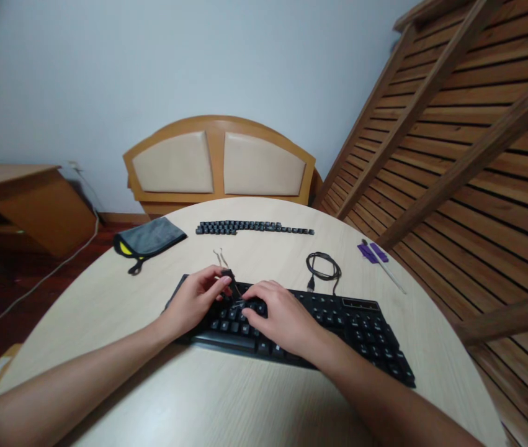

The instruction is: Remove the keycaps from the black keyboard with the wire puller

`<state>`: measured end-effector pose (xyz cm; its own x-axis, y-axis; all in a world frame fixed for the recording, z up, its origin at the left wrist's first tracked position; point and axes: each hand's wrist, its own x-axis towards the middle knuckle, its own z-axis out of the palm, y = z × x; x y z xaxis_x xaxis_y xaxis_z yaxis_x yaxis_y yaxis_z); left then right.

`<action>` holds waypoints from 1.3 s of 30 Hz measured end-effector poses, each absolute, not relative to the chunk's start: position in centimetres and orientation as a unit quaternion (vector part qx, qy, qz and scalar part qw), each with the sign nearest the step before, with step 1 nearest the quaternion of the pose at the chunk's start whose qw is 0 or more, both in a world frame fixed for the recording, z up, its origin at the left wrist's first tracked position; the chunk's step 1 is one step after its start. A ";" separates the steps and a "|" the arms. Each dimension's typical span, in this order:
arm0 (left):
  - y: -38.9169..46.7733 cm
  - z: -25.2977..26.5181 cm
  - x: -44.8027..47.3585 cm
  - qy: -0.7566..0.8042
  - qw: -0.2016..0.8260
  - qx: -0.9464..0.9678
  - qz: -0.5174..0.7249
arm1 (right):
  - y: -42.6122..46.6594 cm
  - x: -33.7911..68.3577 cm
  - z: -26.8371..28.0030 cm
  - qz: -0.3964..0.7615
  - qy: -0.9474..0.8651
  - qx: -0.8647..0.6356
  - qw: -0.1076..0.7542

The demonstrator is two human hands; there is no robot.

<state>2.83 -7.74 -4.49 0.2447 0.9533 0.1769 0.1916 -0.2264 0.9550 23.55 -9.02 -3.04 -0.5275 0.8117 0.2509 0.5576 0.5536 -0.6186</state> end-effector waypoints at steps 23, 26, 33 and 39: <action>-8.4 -3.7 3.2 0.431 0.362 0.748 0.352 | -8.8 23.0 -3.6 0.211 -0.839 -0.417 0.279; -8.2 -4.0 3.3 0.428 0.419 0.711 0.368 | -8.8 22.9 -3.7 0.211 -0.834 -0.425 0.280; -7.8 -4.0 3.4 0.412 0.512 0.637 0.403 | -8.9 22.7 -3.9 0.205 -0.828 -0.439 0.283; -8.3 -3.7 3.3 0.392 0.488 0.664 0.409 | -9.0 23.0 -3.8 0.242 -0.809 -0.449 0.292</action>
<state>3.32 -8.28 -3.71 0.3586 0.9196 0.1603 0.1209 -0.2161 0.9689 22.97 -9.05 -3.81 -0.4274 0.8675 0.2546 0.5847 0.4800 -0.6540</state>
